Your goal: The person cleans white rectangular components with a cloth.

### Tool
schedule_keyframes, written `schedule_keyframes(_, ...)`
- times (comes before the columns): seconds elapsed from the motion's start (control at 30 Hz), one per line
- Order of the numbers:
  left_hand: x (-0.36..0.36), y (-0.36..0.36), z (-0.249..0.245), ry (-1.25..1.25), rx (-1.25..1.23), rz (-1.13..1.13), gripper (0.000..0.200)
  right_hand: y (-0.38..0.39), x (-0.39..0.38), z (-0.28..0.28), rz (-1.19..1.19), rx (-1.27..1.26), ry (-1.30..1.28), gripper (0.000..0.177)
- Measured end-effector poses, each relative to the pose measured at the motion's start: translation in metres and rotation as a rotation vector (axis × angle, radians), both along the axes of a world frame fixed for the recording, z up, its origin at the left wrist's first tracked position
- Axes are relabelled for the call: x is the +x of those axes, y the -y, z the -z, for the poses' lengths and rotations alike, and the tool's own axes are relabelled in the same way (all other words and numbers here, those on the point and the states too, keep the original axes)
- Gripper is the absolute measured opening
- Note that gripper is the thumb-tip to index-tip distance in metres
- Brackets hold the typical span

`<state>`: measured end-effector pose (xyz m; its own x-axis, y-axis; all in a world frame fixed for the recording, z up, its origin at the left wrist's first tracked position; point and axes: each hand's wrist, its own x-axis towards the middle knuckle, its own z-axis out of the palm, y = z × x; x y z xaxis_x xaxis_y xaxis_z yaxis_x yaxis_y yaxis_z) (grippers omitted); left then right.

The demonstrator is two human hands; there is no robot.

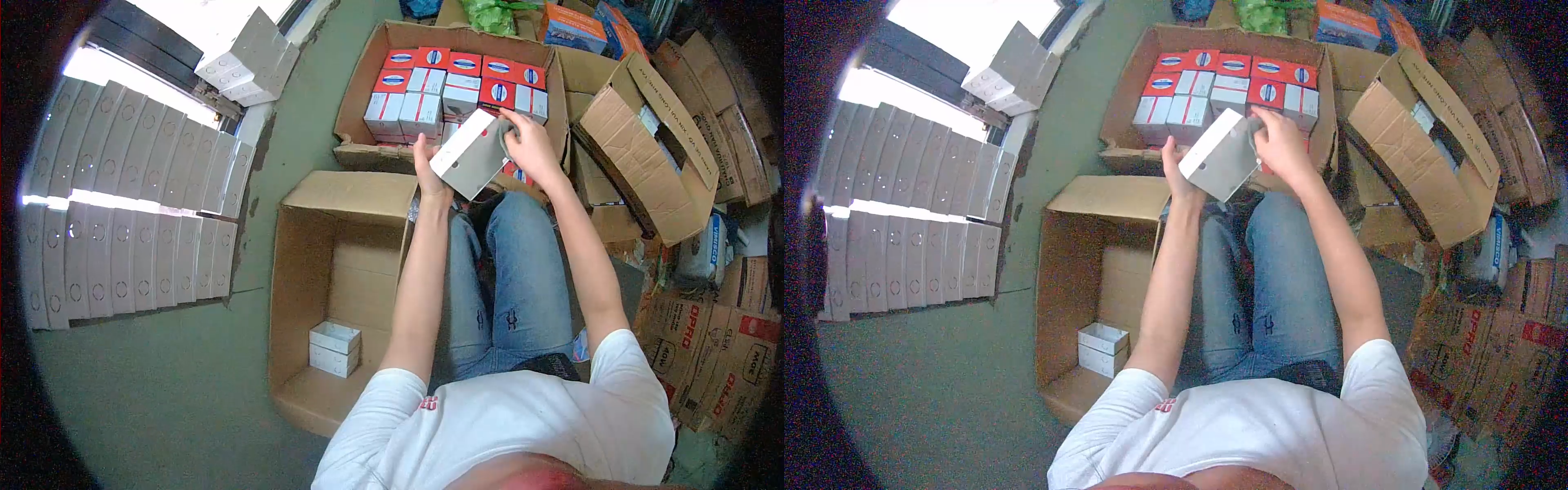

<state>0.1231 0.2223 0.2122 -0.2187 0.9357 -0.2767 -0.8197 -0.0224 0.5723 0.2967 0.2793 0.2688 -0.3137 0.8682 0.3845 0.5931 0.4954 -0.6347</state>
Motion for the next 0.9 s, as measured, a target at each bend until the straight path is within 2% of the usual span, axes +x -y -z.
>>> schedule_keyframes(0.03, -0.009, -0.005, 0.014, 0.033, 0.071, 0.098, 0.061, 0.001, 0.0, -0.006, -0.02, -0.037, -0.031, 0.037)
schedule_keyframes(0.07, -0.012, -0.008, 0.03, 0.088, 0.109, 0.158, 0.06, 0.003, 0.0, -0.013, -0.041, -0.074, -0.062, 0.035)
schedule_keyframes(0.13, -0.01, -0.003, 0.015, 0.192, 0.186, 0.275, 0.058, 0.001, 0.002, -0.02, -0.07, -0.138, -0.061, 0.034)
schedule_keyframes(0.2, 0.003, 0.002, -0.01, 0.178, 0.208, 0.27, 0.053, -0.003, 0.006, -0.02, -0.082, -0.197, -0.001, 0.034)
schedule_keyframes(0.23, 0.008, 0.004, -0.015, 0.171, 0.217, 0.268, 0.051, -0.001, 0.006, -0.024, -0.084, -0.144, 0.074, 0.034)
schedule_keyframes(0.33, 0.008, 0.007, -0.012, -0.097, 0.26, 0.39, 0.051, -0.007, 0.007, 0.0, -0.041, 0.067, 0.086, 0.034)
schedule_keyframes(0.37, 0.008, 0.008, -0.011, -0.106, 0.258, 0.435, 0.053, -0.009, 0.008, 0.007, -0.049, 0.049, 0.093, 0.035)
schedule_keyframes(0.5, 0.011, 0.005, -0.006, -0.08, 0.243, 0.566, 0.068, 0.0, 0.0, 0.007, -0.091, 0.097, -0.013, 0.038)
schedule_keyframes(0.63, 0.012, 0.001, 0.001, -0.138, 0.161, 0.504, 0.061, -0.01, 0.001, 0.009, 0.032, 0.144, -0.246, 0.031)
schedule_keyframes(0.7, 0.013, 0.002, -0.005, -0.181, 0.038, 0.446, 0.056, -0.014, 0.005, 0.013, 0.035, -0.125, -0.462, 0.027)
schedule_keyframes(0.8, 0.016, -0.006, 0.016, -0.655, -0.039, 0.317, 0.055, -0.015, 0.008, 0.014, 0.036, -0.543, -0.89, 0.025)
schedule_keyframes(0.83, 0.021, -0.009, 0.022, -0.683, 0.004, 0.15, 0.05, -0.012, 0.008, 0.009, 0.047, -0.688, -1.041, 0.025)
schedule_keyframes(0.9, 0.014, -0.009, 0.024, -0.654, -0.06, 0.082, 0.042, -0.005, 0.008, -0.002, 0.013, -0.807, -1.091, 0.026)
